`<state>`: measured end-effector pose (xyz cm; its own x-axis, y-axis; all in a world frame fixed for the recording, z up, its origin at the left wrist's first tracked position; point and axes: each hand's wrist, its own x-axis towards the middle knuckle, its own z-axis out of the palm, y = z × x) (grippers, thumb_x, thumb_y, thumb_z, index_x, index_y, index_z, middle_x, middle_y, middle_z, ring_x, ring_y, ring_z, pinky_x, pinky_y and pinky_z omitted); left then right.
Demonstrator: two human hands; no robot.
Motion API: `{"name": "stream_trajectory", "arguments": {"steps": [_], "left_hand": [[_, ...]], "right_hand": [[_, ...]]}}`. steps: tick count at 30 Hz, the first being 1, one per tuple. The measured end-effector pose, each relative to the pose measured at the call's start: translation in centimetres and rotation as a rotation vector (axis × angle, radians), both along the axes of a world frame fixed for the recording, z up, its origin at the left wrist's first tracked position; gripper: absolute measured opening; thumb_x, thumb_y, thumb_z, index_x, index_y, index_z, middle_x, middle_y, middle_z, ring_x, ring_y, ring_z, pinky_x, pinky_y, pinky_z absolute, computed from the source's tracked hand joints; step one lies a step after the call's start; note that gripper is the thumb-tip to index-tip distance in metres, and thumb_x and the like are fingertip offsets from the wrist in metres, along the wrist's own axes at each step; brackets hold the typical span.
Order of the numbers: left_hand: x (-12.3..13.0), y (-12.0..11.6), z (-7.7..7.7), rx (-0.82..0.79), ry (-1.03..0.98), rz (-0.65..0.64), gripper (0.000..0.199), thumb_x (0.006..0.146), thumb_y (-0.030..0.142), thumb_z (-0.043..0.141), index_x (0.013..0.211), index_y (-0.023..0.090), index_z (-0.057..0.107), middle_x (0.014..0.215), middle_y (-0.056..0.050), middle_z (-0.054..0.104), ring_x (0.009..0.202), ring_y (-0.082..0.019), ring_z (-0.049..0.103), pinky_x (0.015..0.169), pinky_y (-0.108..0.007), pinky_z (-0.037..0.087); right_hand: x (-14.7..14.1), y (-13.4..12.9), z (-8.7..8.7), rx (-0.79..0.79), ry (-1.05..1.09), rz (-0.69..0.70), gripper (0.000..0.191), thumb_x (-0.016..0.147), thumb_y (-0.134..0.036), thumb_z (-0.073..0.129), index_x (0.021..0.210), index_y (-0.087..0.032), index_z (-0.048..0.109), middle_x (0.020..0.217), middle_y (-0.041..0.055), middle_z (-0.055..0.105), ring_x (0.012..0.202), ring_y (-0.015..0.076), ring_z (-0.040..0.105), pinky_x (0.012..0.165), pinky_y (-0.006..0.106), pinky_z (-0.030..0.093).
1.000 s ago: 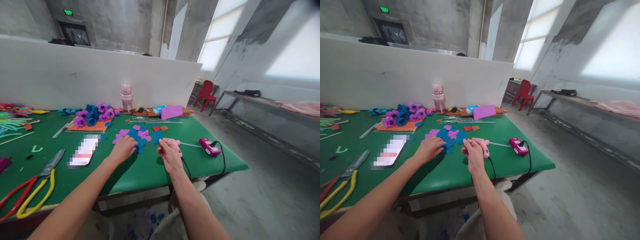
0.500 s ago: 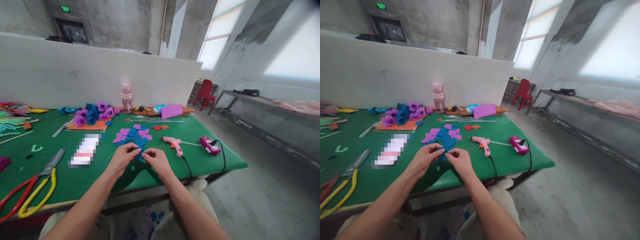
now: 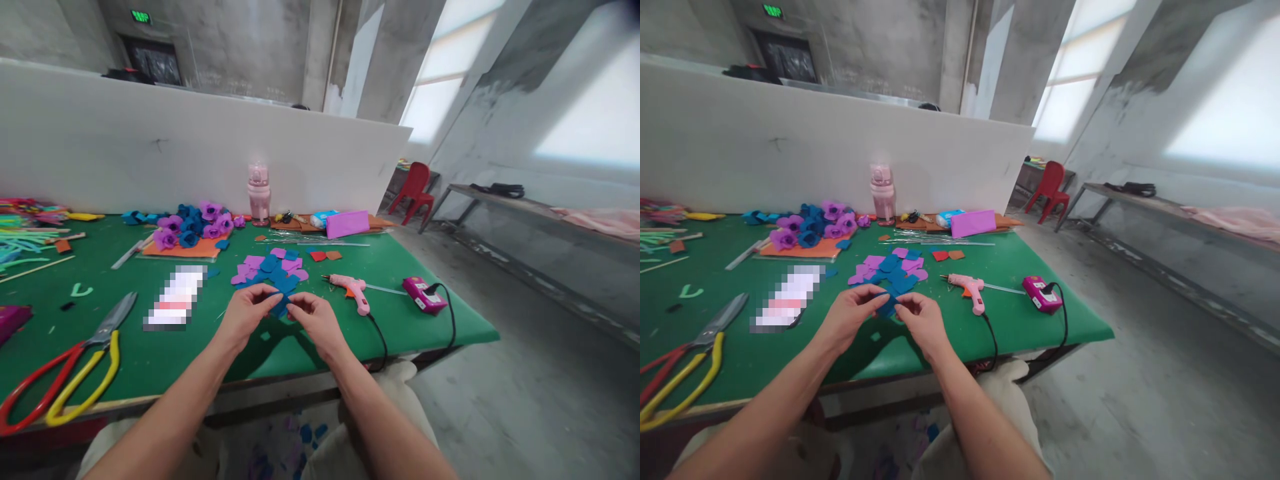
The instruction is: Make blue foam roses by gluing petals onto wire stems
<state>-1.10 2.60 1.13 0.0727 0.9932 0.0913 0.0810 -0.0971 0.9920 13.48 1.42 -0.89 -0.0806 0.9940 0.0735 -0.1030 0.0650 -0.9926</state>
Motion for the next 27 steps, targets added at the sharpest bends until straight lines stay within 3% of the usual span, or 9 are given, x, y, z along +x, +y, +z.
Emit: {"name": "stream_trajectory", "arguments": {"steps": [6,9,13,19,27], "left_hand": [[-1.7,-0.7,1.8,0.367,0.185,-0.211,0.016,0.073,0.032,0.062,0.069,0.019,0.069,0.086,-0.007,0.064,0.084,-0.019,0.057,0.078,-0.031,0.044],[-2.4,-1.0,2.6,0.318,0.151,-0.176,0.028,0.08,0.037,0.053,0.064,0.018,0.067,0.084,-0.007,0.065,0.083,-0.019,0.058,0.078,-0.032,0.045],[-2.2,-1.1,2.8,0.244,0.204,-0.064,0.018,0.072,0.035,0.062,0.073,0.019,0.068,0.076,-0.004,0.067,0.075,-0.019,0.059,0.072,-0.03,0.046],[-1.5,-1.3,2.8,0.345,0.352,-0.173,0.012,0.073,0.029,0.062,0.073,0.02,0.069,0.074,-0.003,0.068,0.071,-0.017,0.06,0.068,-0.027,0.045],[-1.8,-1.4,2.6,0.408,0.417,-0.186,0.011,0.074,0.027,0.061,0.074,0.021,0.071,0.076,-0.004,0.069,0.071,-0.017,0.062,0.068,-0.027,0.046]], "right_hand": [[0.7,-0.8,1.2,0.434,-0.317,-0.206,0.015,0.077,-0.018,0.052,0.086,-0.019,0.063,0.081,0.0019,0.066,0.077,0.015,0.061,0.074,0.027,0.047],[1.1,-1.1,1.3,0.555,-0.423,-0.215,0.014,0.079,-0.016,0.051,0.083,-0.02,0.063,0.08,0.0017,0.066,0.079,0.0151,0.061,0.076,0.027,0.047],[1.3,-1.3,1.0,0.696,-0.536,-0.143,0.018,0.083,-0.017,0.047,0.088,-0.023,0.064,0.088,0.0036,0.068,0.085,0.0161,0.061,0.08,0.03,0.046],[1.1,-1.4,0.9,0.792,-0.572,-0.085,0.019,0.085,-0.015,0.046,0.087,-0.023,0.064,0.09,0.0048,0.067,0.086,0.0154,0.06,0.078,0.029,0.047],[1.0,-1.4,0.7,0.773,-0.561,-0.097,0.019,0.085,-0.017,0.046,0.086,-0.023,0.064,0.088,0.0045,0.067,0.085,0.0151,0.06,0.077,0.028,0.047]]}}
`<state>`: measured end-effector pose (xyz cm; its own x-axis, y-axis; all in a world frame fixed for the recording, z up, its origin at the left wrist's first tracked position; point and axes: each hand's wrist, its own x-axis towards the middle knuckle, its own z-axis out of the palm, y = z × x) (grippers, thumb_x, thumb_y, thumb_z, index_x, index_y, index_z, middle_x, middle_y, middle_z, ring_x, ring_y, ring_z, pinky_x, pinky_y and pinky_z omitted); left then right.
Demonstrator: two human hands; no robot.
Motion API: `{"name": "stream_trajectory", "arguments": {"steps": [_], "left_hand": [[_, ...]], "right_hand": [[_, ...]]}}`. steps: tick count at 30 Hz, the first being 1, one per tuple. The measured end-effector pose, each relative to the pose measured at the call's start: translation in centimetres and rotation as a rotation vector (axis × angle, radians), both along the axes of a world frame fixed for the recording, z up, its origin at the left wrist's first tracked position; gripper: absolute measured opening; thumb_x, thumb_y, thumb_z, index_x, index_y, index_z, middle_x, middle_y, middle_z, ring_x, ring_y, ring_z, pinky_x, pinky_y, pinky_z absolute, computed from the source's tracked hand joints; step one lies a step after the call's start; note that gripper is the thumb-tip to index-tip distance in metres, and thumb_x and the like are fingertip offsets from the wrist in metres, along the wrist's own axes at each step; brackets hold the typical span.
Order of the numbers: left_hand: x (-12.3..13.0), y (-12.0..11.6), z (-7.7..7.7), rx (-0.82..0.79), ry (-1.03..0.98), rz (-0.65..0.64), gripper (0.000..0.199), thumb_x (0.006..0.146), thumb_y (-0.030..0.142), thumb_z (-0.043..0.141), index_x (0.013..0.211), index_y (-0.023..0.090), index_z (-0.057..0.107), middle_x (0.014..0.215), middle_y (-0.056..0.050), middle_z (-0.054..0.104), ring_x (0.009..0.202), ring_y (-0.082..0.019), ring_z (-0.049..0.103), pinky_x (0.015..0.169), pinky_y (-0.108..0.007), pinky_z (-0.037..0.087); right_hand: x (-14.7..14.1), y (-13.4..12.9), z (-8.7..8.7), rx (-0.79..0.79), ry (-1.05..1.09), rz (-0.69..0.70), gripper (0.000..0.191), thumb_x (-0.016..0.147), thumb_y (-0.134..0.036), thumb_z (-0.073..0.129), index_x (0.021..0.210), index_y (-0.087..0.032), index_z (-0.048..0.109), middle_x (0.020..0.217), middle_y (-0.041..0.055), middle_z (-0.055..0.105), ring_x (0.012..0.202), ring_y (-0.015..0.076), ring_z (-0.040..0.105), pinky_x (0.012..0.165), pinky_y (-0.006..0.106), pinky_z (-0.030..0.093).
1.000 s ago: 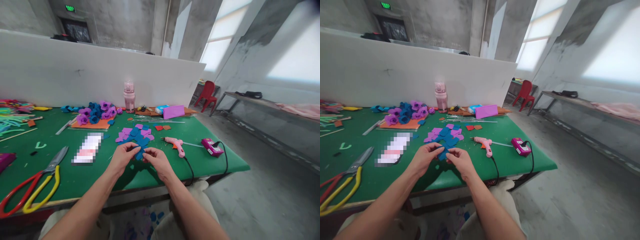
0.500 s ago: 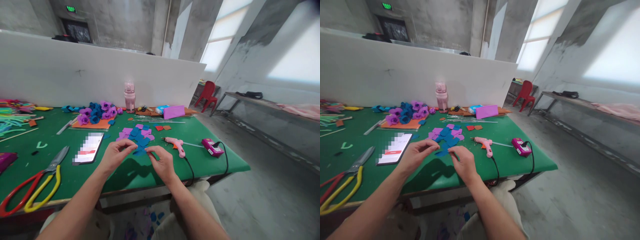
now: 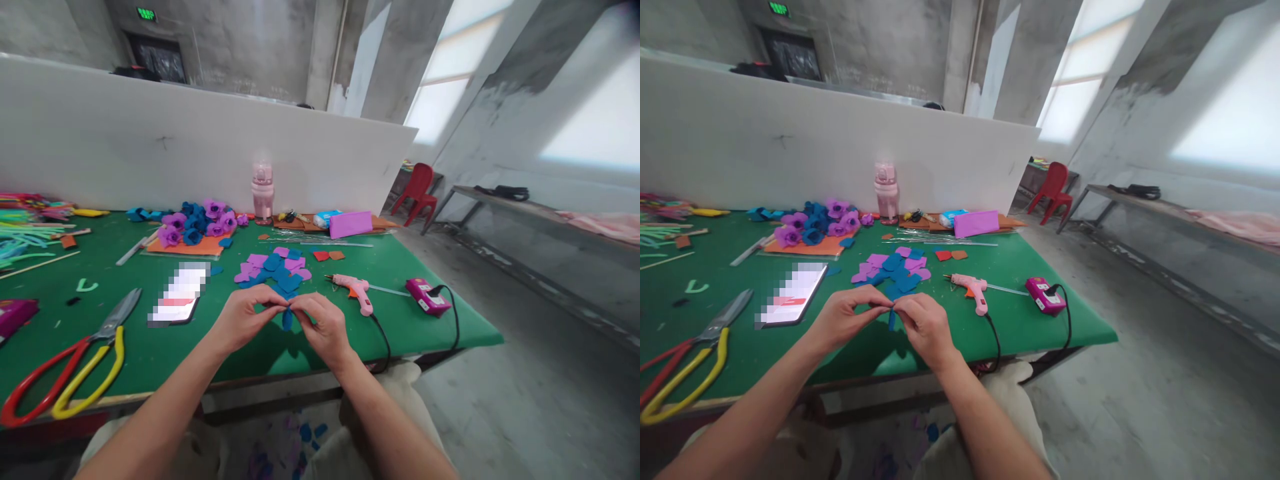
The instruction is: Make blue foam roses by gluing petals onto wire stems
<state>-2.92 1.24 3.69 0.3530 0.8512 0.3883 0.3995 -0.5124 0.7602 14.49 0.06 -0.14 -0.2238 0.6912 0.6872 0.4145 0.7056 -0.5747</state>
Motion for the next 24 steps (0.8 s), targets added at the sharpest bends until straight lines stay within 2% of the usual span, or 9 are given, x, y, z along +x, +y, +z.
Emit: {"name": "stream_trajectory", "arguments": {"steps": [7,10,13,15,18,24], "left_hand": [[0.0,-0.1,-0.2,0.075,0.051,-0.027,0.014,0.078,0.026,0.056,0.077,0.02,0.069,0.075,-0.004,0.068,0.071,-0.016,0.06,0.067,-0.026,0.046],[0.2,-0.2,-0.4,0.153,0.071,0.026,0.015,0.08,0.026,0.054,0.078,0.02,0.067,0.075,-0.004,0.067,0.071,-0.015,0.06,0.067,-0.026,0.046],[0.3,-0.1,-0.7,0.283,0.105,0.099,0.015,0.081,0.026,0.052,0.081,0.021,0.066,0.076,-0.004,0.067,0.074,-0.015,0.059,0.069,-0.028,0.046],[0.4,0.0,-1.0,0.396,0.145,0.142,0.016,0.082,0.023,0.051,0.082,0.02,0.066,0.076,-0.004,0.067,0.075,-0.015,0.059,0.071,-0.028,0.046],[0.5,0.1,-1.4,0.525,0.207,0.168,0.016,0.082,0.02,0.05,0.083,0.019,0.066,0.077,-0.005,0.068,0.075,-0.015,0.058,0.073,-0.029,0.046],[1.0,0.1,-2.0,0.569,0.275,0.206,0.018,0.083,0.021,0.049,0.085,0.019,0.067,0.077,-0.006,0.067,0.075,-0.016,0.057,0.071,-0.029,0.047]], "right_hand": [[-0.1,-0.1,0.1,-0.033,0.02,-0.002,0.019,0.084,-0.016,0.046,0.088,-0.023,0.063,0.088,0.0042,0.066,0.085,0.0154,0.059,0.078,0.028,0.046],[-0.4,0.0,0.0,-0.073,0.071,-0.081,0.019,0.079,-0.017,0.051,0.095,-0.022,0.06,0.091,0.0049,0.063,0.087,0.0167,0.057,0.081,0.03,0.045],[-0.7,0.3,0.0,-0.171,0.172,-0.174,0.013,0.076,-0.022,0.055,0.088,-0.019,0.058,0.083,0.004,0.06,0.079,0.0164,0.056,0.074,0.028,0.045],[-0.8,0.4,0.1,-0.285,0.252,-0.151,0.01,0.078,-0.028,0.054,0.079,-0.019,0.058,0.076,0.0025,0.059,0.072,0.0152,0.055,0.07,0.026,0.045],[-0.9,0.4,0.4,-0.438,0.359,-0.056,0.018,0.08,-0.034,0.053,0.077,-0.018,0.06,0.073,0.0022,0.062,0.07,0.015,0.057,0.067,0.025,0.045],[-1.2,0.3,0.5,-0.518,0.426,0.002,0.019,0.072,-0.036,0.062,0.076,-0.018,0.062,0.073,0.0017,0.064,0.068,0.0151,0.059,0.068,0.026,0.046]]}}
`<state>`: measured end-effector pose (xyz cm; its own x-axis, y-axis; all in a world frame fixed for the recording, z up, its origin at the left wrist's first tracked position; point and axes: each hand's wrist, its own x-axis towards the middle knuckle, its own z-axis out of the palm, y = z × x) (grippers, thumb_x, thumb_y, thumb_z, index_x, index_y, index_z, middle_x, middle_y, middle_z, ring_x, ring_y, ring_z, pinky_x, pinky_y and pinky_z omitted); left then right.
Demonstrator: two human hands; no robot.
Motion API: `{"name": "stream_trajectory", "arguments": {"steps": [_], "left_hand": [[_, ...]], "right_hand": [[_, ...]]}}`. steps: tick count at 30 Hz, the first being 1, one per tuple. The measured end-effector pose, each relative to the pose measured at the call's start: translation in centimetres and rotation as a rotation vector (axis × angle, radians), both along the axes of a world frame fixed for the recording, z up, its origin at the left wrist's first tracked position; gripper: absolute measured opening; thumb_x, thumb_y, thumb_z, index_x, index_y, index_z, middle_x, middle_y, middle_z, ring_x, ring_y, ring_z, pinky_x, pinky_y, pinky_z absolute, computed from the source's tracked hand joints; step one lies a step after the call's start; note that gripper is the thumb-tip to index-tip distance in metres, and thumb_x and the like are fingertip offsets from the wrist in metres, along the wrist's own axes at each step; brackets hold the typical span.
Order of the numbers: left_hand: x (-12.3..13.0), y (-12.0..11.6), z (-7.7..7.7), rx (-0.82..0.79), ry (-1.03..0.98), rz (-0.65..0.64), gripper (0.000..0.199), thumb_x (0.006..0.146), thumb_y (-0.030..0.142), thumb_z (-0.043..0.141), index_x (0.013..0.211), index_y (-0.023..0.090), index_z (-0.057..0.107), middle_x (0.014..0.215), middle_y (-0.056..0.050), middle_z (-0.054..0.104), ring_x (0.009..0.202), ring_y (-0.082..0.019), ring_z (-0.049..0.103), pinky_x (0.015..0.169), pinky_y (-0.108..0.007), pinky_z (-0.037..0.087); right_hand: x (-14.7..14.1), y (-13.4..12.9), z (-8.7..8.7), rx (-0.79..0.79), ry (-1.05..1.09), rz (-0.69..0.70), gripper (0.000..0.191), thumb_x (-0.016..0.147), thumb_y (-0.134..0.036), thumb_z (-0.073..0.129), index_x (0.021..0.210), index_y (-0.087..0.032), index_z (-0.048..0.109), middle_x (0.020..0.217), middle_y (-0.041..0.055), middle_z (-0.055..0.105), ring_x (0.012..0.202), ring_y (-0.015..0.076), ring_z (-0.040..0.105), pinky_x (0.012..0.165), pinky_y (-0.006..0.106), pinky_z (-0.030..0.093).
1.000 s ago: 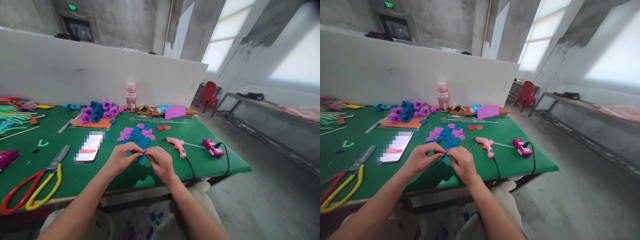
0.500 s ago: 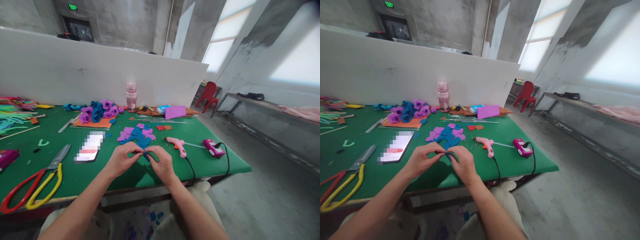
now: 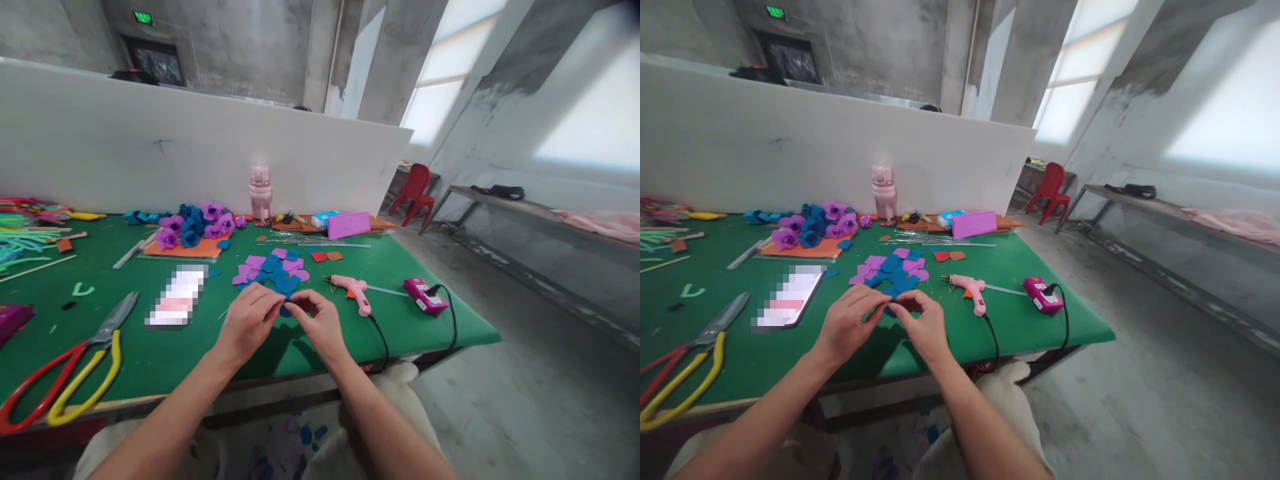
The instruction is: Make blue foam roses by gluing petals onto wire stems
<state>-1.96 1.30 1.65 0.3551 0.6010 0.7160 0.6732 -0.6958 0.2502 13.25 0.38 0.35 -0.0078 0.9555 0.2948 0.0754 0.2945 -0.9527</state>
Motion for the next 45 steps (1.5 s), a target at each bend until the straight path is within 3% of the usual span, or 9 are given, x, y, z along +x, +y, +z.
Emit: {"name": "stream_trajectory", "arguments": {"steps": [9,31,37,45], "left_hand": [[0.3,-0.2,0.1,-0.077,-0.079,0.025,0.015,0.083,0.021,0.051,0.083,0.02,0.066,0.078,-0.004,0.068,0.075,-0.016,0.059,0.07,-0.029,0.046],[0.7,-0.1,-0.1,0.024,-0.059,0.043,0.01,0.08,0.017,0.054,0.079,0.017,0.064,0.074,-0.003,0.067,0.072,-0.015,0.058,0.069,-0.028,0.046],[1.0,-0.5,0.4,-0.1,-0.121,0.064,0.011,0.079,0.018,0.054,0.074,0.019,0.064,0.071,-0.001,0.066,0.071,-0.014,0.059,0.067,-0.026,0.046],[1.0,-0.6,0.9,-0.421,-0.324,0.096,0.01,0.074,0.022,0.056,0.072,0.019,0.066,0.071,0.001,0.068,0.064,-0.012,0.06,0.063,-0.022,0.048]], "right_hand": [[-0.1,0.6,-0.9,-0.109,0.142,0.016,0.018,0.069,-0.035,0.064,0.076,-0.018,0.063,0.071,0.0011,0.063,0.066,0.0138,0.056,0.064,0.025,0.046],[-0.3,0.4,-1.0,-0.078,0.142,-0.012,0.016,0.07,-0.03,0.064,0.077,-0.016,0.066,0.072,0.0018,0.065,0.065,0.0134,0.057,0.063,0.024,0.046],[-0.4,0.4,-1.0,-0.091,0.173,0.001,0.015,0.07,-0.03,0.065,0.076,-0.016,0.066,0.073,0.0016,0.066,0.067,0.0136,0.058,0.065,0.025,0.046],[-0.4,0.3,-0.6,-0.178,0.273,0.043,0.015,0.066,-0.028,0.067,0.075,-0.016,0.066,0.072,0.0001,0.066,0.067,0.0122,0.058,0.067,0.024,0.045]]}}
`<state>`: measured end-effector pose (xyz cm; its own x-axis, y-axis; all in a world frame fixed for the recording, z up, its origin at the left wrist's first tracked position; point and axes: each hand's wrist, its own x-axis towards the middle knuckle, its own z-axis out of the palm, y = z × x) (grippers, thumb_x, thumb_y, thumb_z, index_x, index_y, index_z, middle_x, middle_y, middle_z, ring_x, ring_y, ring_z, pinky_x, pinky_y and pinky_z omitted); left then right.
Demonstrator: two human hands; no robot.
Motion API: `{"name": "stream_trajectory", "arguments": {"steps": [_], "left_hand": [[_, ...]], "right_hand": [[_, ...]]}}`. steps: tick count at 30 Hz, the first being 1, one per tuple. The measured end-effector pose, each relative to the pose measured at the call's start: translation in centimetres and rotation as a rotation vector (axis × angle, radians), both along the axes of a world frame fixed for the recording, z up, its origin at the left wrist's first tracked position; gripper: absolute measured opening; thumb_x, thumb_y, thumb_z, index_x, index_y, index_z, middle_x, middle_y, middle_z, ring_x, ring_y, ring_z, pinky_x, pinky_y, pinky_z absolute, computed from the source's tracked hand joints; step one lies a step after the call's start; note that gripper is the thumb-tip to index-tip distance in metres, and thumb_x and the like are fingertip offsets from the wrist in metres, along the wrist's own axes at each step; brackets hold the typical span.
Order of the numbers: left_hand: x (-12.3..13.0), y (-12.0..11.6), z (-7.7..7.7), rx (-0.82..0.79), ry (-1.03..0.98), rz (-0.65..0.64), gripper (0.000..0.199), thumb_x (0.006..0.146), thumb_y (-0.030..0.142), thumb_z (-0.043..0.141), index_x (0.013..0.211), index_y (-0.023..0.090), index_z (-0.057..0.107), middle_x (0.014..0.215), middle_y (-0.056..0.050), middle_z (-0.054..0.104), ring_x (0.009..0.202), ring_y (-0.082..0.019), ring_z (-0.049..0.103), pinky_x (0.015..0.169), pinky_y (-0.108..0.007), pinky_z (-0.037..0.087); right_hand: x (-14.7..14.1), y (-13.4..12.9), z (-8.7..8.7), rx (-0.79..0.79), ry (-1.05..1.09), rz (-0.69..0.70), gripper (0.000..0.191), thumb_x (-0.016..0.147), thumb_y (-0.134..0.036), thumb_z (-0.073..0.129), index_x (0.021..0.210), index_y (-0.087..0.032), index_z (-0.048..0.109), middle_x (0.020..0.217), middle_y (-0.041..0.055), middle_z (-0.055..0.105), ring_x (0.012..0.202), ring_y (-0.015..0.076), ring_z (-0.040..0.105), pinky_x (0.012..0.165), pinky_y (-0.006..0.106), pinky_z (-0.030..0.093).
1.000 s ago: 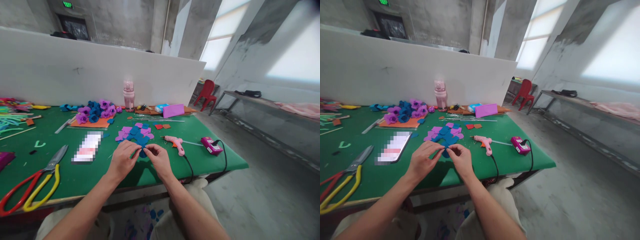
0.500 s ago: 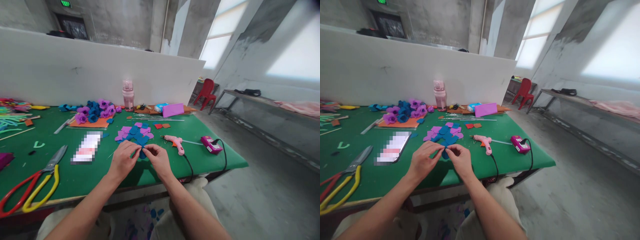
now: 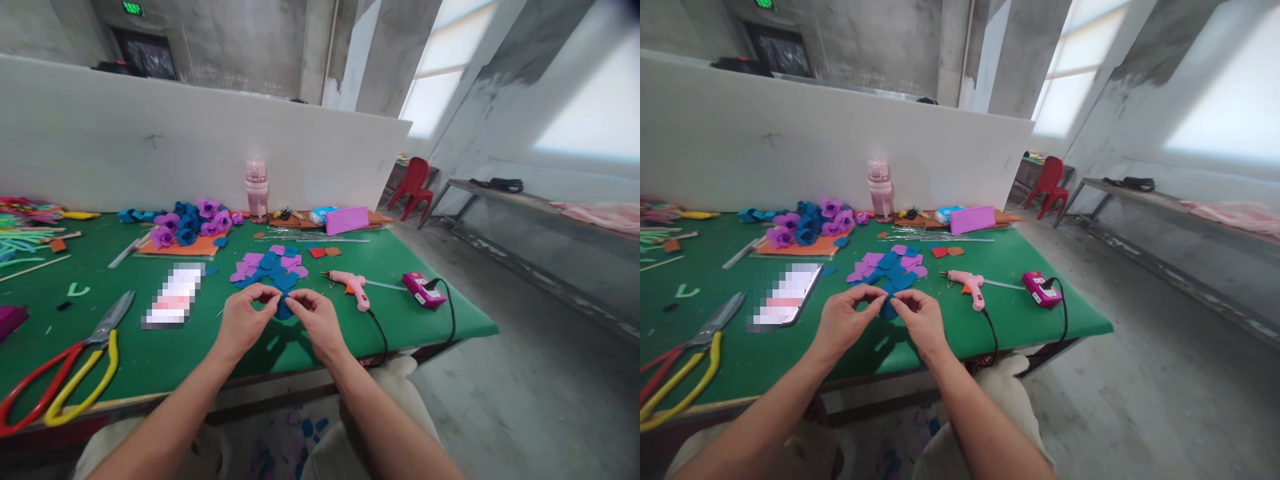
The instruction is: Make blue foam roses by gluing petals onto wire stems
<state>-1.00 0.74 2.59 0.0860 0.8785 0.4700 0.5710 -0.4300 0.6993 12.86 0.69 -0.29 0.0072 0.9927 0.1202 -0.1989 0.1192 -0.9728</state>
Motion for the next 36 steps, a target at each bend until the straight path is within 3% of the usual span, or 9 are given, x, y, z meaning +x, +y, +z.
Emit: {"name": "stream_trajectory", "arguments": {"steps": [18,21,29,36], "left_hand": [[0.1,0.5,-0.6,-0.238,-0.287,-0.009,0.018,0.072,0.032,0.059,0.07,0.016,0.067,0.066,-0.001,0.068,0.06,-0.014,0.06,0.055,-0.022,0.046],[0.1,0.3,-0.5,-0.154,-0.188,-0.001,0.016,0.074,0.03,0.057,0.071,0.017,0.066,0.067,-0.001,0.068,0.061,-0.014,0.06,0.057,-0.022,0.047],[0.1,0.0,-0.9,0.356,0.25,-0.062,0.013,0.081,0.018,0.051,0.076,0.019,0.063,0.072,-0.002,0.065,0.071,-0.015,0.057,0.067,-0.027,0.045],[0.0,0.2,-1.2,0.414,0.304,-0.054,0.012,0.081,0.018,0.051,0.079,0.018,0.063,0.075,-0.004,0.066,0.073,-0.016,0.058,0.068,-0.029,0.046]], "right_hand": [[-0.2,0.1,-0.2,-0.044,0.117,0.041,0.012,0.065,-0.026,0.07,0.072,-0.017,0.066,0.069,-0.0019,0.064,0.064,0.0093,0.054,0.065,0.021,0.042],[-0.1,0.0,-0.1,-0.049,0.116,0.045,0.013,0.065,-0.027,0.07,0.073,-0.017,0.066,0.07,-0.0017,0.064,0.064,0.0095,0.054,0.065,0.022,0.042],[0.0,0.0,0.0,-0.045,0.014,-0.005,0.015,0.066,-0.03,0.068,0.071,-0.016,0.066,0.067,-0.0011,0.063,0.062,0.0105,0.053,0.061,0.022,0.041],[0.3,0.0,0.0,0.002,-0.165,-0.068,0.017,0.069,-0.031,0.063,0.072,-0.015,0.068,0.067,0.0014,0.066,0.063,0.0136,0.055,0.062,0.025,0.043]]}}
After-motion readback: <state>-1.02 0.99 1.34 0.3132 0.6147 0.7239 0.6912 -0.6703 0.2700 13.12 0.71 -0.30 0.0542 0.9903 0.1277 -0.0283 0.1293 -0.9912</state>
